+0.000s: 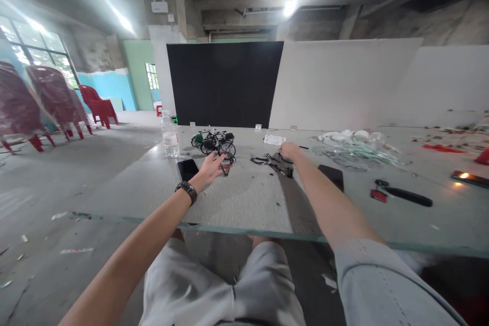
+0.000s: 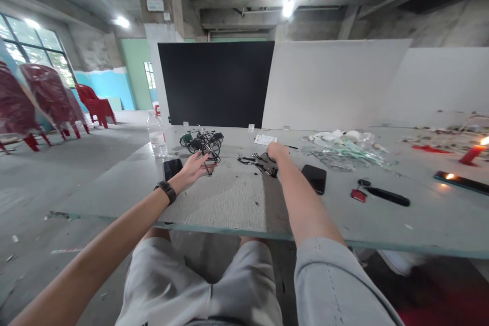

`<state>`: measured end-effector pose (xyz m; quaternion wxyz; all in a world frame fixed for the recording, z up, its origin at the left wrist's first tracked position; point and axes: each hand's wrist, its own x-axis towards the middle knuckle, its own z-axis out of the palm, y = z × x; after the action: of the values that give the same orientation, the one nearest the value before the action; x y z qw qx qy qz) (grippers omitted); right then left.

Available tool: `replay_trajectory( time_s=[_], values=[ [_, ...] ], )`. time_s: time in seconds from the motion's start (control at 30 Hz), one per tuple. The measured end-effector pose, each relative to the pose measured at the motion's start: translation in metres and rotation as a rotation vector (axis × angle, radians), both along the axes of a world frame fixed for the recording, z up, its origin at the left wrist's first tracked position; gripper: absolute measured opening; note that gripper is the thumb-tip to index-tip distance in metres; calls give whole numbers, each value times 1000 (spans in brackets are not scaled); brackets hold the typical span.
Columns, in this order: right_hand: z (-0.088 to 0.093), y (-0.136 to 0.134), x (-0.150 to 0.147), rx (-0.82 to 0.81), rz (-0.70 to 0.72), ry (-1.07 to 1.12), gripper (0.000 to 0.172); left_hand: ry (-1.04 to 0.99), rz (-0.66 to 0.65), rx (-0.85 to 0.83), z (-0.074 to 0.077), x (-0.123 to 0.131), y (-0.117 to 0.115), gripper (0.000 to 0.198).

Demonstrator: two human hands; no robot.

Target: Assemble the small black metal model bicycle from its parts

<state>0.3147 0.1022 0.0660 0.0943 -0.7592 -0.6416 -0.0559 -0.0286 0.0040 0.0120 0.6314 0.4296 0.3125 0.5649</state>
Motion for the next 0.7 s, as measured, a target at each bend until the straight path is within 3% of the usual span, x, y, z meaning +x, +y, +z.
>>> replay_trajectory(
  time_s=[0.17, 0.47, 0.7],
  values=[
    [-11, 10, -1, -54, -30, -22, 30, -7, 52, 3, 4, 1, -1, 26],
    [-14, 2, -10, -52, 22, -17, 31, -28, 48, 6, 8, 2, -3, 18],
    [-1, -7, -21, 76, 179, 75, 24, -69, 81, -50, 11, 3, -6, 11]
  ],
)
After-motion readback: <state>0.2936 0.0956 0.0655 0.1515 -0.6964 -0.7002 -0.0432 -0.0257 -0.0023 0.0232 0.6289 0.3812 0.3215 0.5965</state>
